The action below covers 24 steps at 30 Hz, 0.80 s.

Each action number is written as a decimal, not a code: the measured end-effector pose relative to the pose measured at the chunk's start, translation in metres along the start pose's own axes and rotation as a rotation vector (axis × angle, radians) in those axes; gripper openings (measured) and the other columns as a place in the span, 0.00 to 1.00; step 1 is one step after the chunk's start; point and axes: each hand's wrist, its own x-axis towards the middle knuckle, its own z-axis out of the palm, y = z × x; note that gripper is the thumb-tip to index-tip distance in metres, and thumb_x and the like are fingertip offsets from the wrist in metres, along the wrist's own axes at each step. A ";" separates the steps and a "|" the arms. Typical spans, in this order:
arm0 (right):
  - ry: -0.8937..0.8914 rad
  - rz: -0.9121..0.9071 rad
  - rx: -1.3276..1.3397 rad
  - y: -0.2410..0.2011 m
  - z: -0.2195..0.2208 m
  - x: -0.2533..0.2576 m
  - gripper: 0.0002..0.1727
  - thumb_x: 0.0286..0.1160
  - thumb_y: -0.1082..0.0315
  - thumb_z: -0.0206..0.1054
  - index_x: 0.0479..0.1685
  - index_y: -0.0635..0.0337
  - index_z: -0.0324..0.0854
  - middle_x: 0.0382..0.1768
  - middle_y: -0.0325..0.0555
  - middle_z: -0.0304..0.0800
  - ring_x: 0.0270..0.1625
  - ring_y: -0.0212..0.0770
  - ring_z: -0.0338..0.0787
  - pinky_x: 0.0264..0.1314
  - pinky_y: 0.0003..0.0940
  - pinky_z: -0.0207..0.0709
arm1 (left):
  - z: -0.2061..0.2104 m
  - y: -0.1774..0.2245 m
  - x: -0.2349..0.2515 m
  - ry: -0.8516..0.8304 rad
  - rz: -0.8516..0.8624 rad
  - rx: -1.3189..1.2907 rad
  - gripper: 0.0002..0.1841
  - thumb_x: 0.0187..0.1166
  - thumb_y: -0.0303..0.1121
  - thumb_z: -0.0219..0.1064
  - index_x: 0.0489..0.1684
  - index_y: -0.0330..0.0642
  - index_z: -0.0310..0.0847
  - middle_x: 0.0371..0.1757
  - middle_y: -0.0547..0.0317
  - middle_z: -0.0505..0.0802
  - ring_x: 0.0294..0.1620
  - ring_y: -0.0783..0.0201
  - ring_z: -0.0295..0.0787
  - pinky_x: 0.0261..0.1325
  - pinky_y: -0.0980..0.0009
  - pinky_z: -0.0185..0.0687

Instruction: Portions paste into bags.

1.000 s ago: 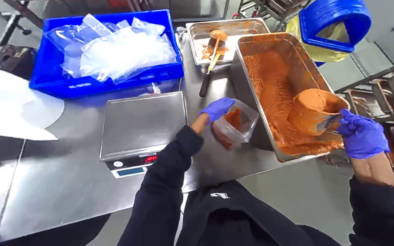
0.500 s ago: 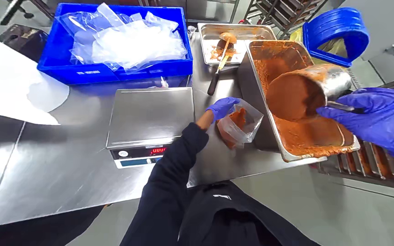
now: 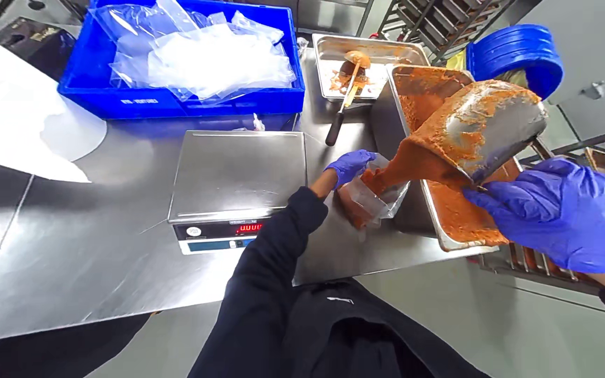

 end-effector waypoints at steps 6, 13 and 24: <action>0.031 -0.110 -0.178 -0.007 0.028 -0.022 0.16 0.89 0.64 0.51 0.31 0.60 0.76 0.13 0.44 0.68 0.21 0.49 0.74 0.53 0.41 0.70 | -0.003 -0.003 -0.001 -0.013 0.036 0.000 0.18 0.93 0.29 0.48 0.71 0.31 0.76 0.57 0.48 0.87 0.51 0.70 0.80 0.57 0.75 0.76; 0.192 -0.134 -0.162 -0.002 0.069 -0.053 0.13 0.89 0.62 0.53 0.41 0.60 0.79 0.14 0.39 0.62 0.21 0.42 0.68 0.49 0.33 0.68 | -0.004 -0.013 0.004 -0.015 0.050 -0.089 0.16 0.93 0.30 0.48 0.68 0.33 0.77 0.47 0.57 0.85 0.41 0.75 0.76 0.46 0.79 0.74; 0.195 -0.065 -0.123 -0.009 0.060 -0.048 0.15 0.88 0.62 0.56 0.35 0.59 0.83 0.12 0.37 0.61 0.21 0.38 0.65 0.54 0.27 0.64 | 0.002 0.002 -0.010 -0.010 0.068 -0.030 0.16 0.93 0.30 0.48 0.60 0.31 0.79 0.42 0.58 0.83 0.37 0.74 0.74 0.45 0.77 0.73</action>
